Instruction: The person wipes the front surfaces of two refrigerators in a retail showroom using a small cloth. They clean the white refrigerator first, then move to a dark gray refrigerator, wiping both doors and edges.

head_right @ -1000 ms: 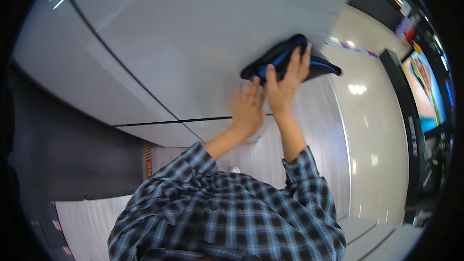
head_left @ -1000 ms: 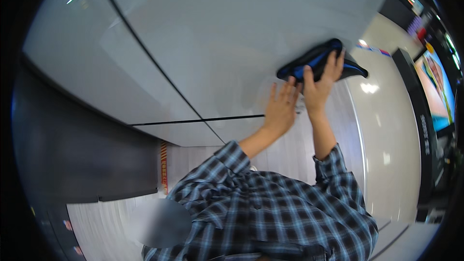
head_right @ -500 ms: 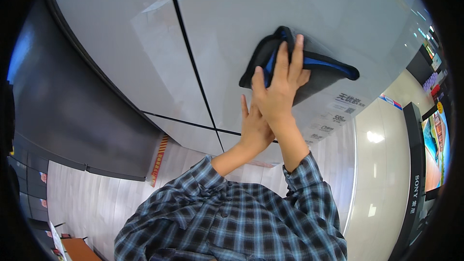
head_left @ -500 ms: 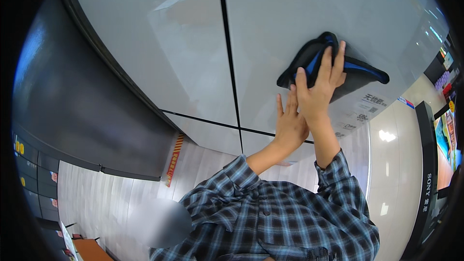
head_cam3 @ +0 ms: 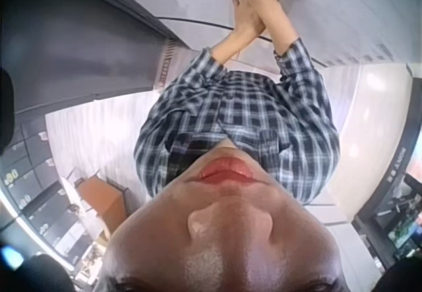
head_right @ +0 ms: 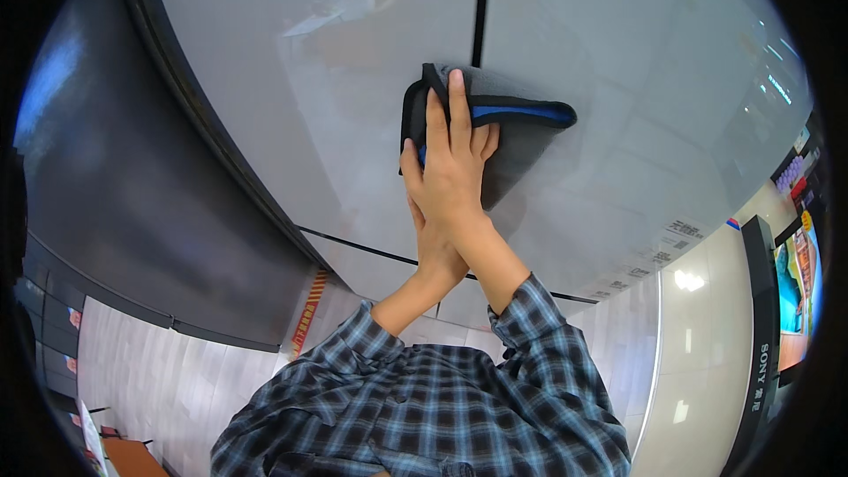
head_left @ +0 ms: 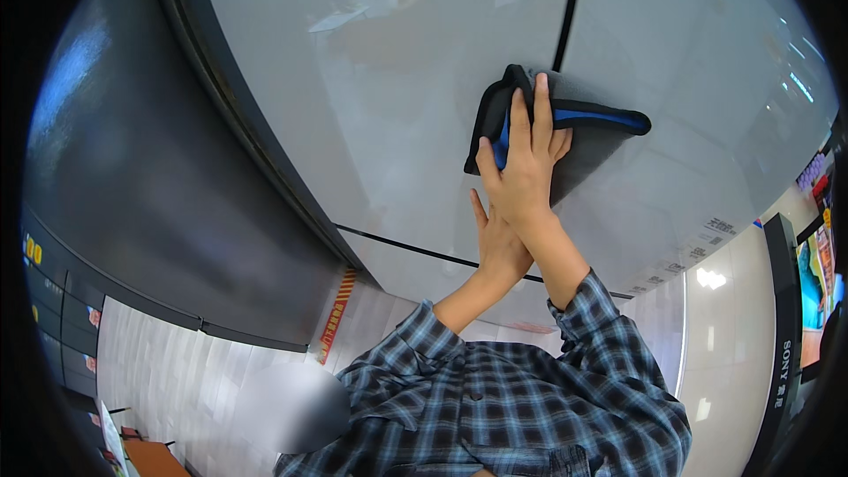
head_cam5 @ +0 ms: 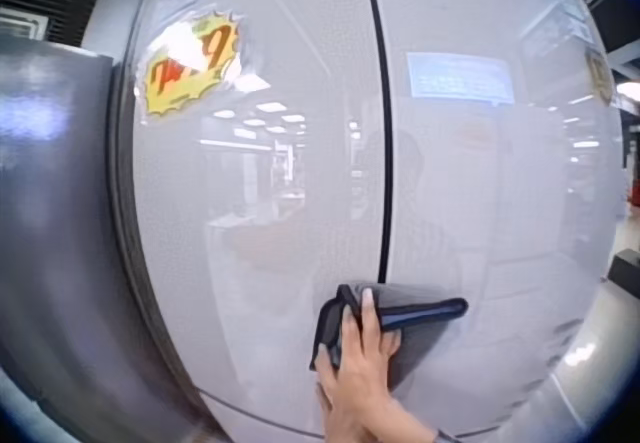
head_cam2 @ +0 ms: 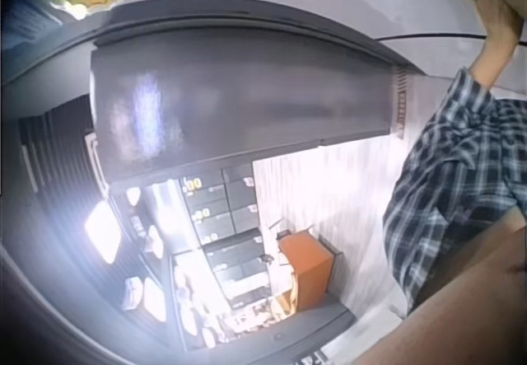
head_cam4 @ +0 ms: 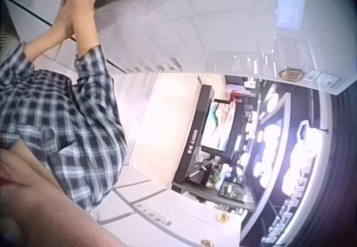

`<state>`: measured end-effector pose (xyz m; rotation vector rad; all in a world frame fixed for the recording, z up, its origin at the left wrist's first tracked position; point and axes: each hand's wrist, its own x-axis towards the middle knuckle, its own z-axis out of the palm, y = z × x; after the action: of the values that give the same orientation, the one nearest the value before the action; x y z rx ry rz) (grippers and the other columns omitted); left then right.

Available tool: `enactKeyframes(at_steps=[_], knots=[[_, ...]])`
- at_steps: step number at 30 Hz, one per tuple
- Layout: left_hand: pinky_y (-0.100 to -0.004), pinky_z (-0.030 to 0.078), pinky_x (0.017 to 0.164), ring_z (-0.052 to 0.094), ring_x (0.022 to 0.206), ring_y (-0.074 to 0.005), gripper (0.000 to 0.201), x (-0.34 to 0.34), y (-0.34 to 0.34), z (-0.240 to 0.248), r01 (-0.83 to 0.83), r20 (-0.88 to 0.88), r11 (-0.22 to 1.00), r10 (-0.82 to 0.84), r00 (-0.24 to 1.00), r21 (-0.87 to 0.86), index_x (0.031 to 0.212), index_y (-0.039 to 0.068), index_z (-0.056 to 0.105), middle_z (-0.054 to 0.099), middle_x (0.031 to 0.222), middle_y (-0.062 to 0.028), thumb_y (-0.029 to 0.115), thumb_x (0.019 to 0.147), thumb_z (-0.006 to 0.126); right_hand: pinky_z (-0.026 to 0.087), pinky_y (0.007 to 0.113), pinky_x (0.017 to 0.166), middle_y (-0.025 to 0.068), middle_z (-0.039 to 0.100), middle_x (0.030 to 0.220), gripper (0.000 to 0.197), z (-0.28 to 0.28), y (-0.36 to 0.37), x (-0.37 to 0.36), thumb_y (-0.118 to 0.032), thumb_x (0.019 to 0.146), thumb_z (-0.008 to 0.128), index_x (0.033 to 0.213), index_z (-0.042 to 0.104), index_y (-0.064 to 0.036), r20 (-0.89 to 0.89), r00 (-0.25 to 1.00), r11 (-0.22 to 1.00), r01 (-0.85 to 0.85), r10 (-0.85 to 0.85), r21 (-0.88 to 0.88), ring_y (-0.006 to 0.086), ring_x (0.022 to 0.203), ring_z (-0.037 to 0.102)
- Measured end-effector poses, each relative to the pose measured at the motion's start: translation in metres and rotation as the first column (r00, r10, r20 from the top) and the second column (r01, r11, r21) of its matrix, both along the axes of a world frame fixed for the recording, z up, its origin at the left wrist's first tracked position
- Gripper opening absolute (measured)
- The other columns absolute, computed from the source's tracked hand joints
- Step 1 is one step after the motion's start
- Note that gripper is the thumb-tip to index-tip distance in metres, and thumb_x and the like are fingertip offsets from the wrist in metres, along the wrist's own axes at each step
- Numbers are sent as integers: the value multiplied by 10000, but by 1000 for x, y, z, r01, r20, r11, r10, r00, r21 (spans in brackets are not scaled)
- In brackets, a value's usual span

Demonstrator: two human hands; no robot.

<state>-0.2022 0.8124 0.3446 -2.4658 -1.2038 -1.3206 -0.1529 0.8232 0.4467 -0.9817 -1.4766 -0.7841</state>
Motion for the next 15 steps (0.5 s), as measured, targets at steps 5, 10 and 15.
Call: enactKeyframes(at_steps=[5, 10, 15], knots=[[-632, -20, 1067, 183, 1372, -356, 717, -7, -3, 3, 10, 56, 999, -8, 998, -35, 1419, 58, 281, 283, 1454, -165, 379, 846, 568, 219, 531, 982, 191, 214, 1489, 647, 7, -6, -13, -146, 724, 659, 1293, 427, 55, 49, 998, 999, -41, 40, 21, 359, 1018, 397], [-611, -46, 1074, 228, 1365, -322, 662, -7, -12, 1, -1, 172, 999, 8, 985, -39, 1398, 55, 319, 381, 1404, -136, 346, 854, 560, 223, 540, 988, 182, 201, 1494, 636, 5, -11, -20, -148, 736, 651, 1294, 423, 55, 67, 991, 994, -112, 112, 3, 374, 1042, 387], [-583, -66, 1083, 249, 1360, -308, 603, -11, -13, -9, -57, 143, 998, 60, 988, -24, 1370, 46, 362, 439, 1365, -122, 320, 864, 541, 214, 567, 1015, 163, 195, 1499, 591, 1, -13, -28, -160, 742, 611, 1279, 447, 24, 67, 988, 990, -141, 139, 23, 426, 1102, 358]])
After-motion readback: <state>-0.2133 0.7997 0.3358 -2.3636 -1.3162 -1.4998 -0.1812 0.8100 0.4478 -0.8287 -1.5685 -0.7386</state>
